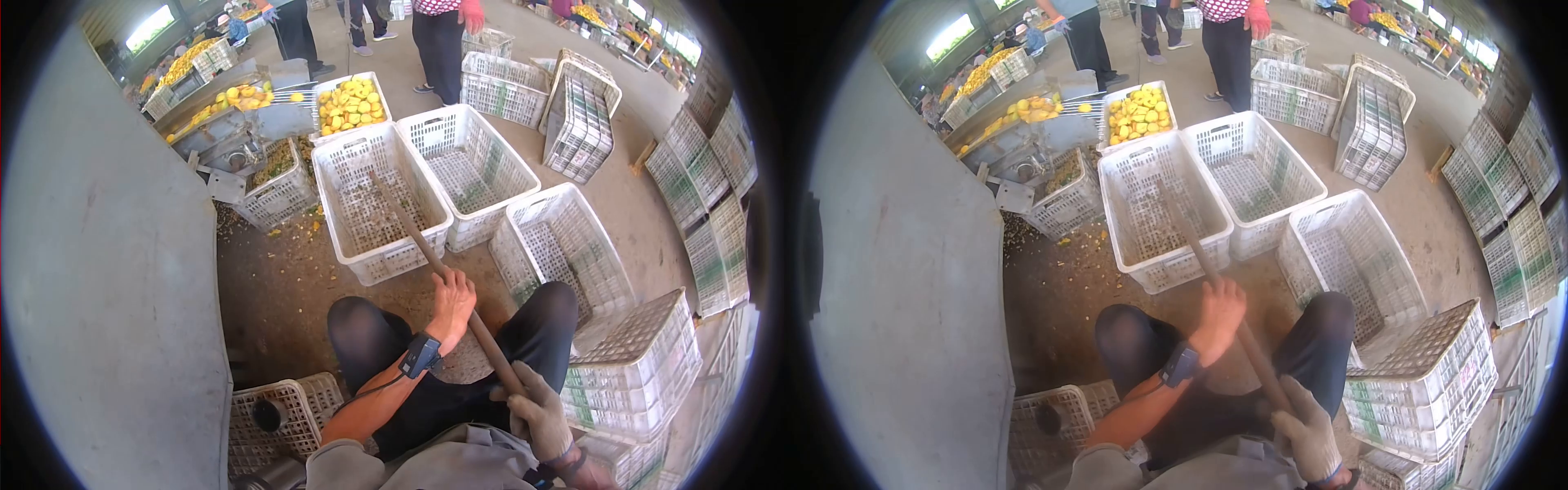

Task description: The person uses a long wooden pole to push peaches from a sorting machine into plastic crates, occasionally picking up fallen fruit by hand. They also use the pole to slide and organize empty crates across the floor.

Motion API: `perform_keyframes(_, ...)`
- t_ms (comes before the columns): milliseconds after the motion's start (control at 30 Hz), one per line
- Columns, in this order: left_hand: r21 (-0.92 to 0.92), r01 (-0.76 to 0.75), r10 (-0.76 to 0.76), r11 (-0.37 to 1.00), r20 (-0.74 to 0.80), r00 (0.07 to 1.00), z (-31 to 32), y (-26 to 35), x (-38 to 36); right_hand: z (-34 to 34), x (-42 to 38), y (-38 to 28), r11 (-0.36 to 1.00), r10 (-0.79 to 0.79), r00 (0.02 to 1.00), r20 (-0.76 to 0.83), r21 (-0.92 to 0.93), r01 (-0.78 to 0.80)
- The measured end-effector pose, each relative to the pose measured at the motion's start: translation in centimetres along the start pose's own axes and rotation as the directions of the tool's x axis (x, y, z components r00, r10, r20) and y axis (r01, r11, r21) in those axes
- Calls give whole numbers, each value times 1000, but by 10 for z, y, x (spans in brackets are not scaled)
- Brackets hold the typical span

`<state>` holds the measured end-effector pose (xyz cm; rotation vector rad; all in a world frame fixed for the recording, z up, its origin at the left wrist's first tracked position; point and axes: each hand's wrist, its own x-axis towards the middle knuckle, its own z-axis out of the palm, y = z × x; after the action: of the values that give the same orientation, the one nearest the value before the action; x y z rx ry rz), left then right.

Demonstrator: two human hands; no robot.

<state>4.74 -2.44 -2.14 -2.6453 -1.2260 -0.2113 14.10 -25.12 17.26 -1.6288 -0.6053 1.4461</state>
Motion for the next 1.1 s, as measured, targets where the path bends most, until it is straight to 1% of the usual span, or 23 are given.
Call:
perform_keyframes(33, 10, 59, -59, 998, -30, 998, -2, -6, 7, 0, 13, 2, 1000, -22, 1000, 10, 22, 21)
perform_keyframes(67, -49, 79, -80, 996, -19, 997, -7, -14, 13, 2, 26, 2, 998, -43, 999, 21, 45, 42)
perform_keyframes(133, -165, 116, -118, 979, -5, 993, -23, -30, 25, 6, 59, -19, 998, -48, 999, 25, 43, 47)
perform_keyframes(167, -174, 107, -120, 979, -61, 991, -38, -38, 28, 7, 80, -24, 991, -125, 992, 21, 42, 124)
perform_keyframes(200, -221, 121, -141, 968, -78, 987, -46, -42, 28, 6, 102, -29, 979, -202, 979, 17, 39, 202)
perform_keyframes(267, -314, 148, -191, 938, -111, 975, -56, -48, 31, 17, 143, -56, 976, -220, 974, 57, 18, 219)
perform_keyframes(300, -242, 136, -202, 961, -272, 941, -53, -48, 32, 24, 165, -66, 977, -215, 976, 33, 11, 215)
perform_keyframes(333, -250, 150, -215, 957, -259, 942, -55, -49, 33, 33, 187, -77, 977, -211, 977, 11, 8, 211)
perform_keyframes(400, -258, 178, -241, 950, -238, 941, -58, -53, 36, 44, 222, -108, 959, -275, 953, 125, -28, 281)
perform_keyframes(500, -342, 223, -299, 913, -185, 936, -55, -57, 37, 61, 299, -134, 944, -311, 930, 195, -47, 326)
perform_keyframes(600, -420, 227, -335, 879, -203, 920, -59, -55, 38, 68, 322, -157, 912, -355, 919, 169, -151, 380)
perform_keyframes(633, -429, 223, -333, 876, -199, 922, -59, -55, 37, 60, 324, -158, 885, -384, 905, 185, -207, 418)
perform_keyframes(700, -456, 214, -328, 864, -187, 926, -63, -50, 38, 41, 309, -151, 881, -402, 905, 135, -213, 423)
perform_keyframes(733, -472, 197, -328, 859, -212, 921, -65, -46, 39, 29, 296, -150, 877, -414, 904, 108, -217, 428)
perform_keyframes(767, -485, 179, -328, 856, -240, 914, -68, -44, 41, 15, 279, -151, 851, -388, 913, 125, -332, 407)
perform_keyframes(800, -496, 161, -327, 853, -268, 906, -69, -42, 41, 3, 261, -151, 859, -381, 916, 128, -318, 402)
perform_keyframes(900, -568, 153, -300, 809, -174, 938, -68, -37, 42, -30, 204, -148, 873, -370, 921, 123, -291, 390)
perform_keyframes(1000, -608, 152, -289, 780, -133, 948, -67, -30, 44, -60, 146, -147, 881, -347, 933, 92, -308, 358)
perform_keyframes(1067, -600, 146, -267, 787, -117, 957, -67, -25, 47, -80, 106, -148, 897, -318, 946, 67, -303, 323)
perform_keyframes(1100, -595, 147, -258, 790, -106, 960, -66, -22, 47, -91, 88, -145, 911, -313, 948, 48, -269, 314)
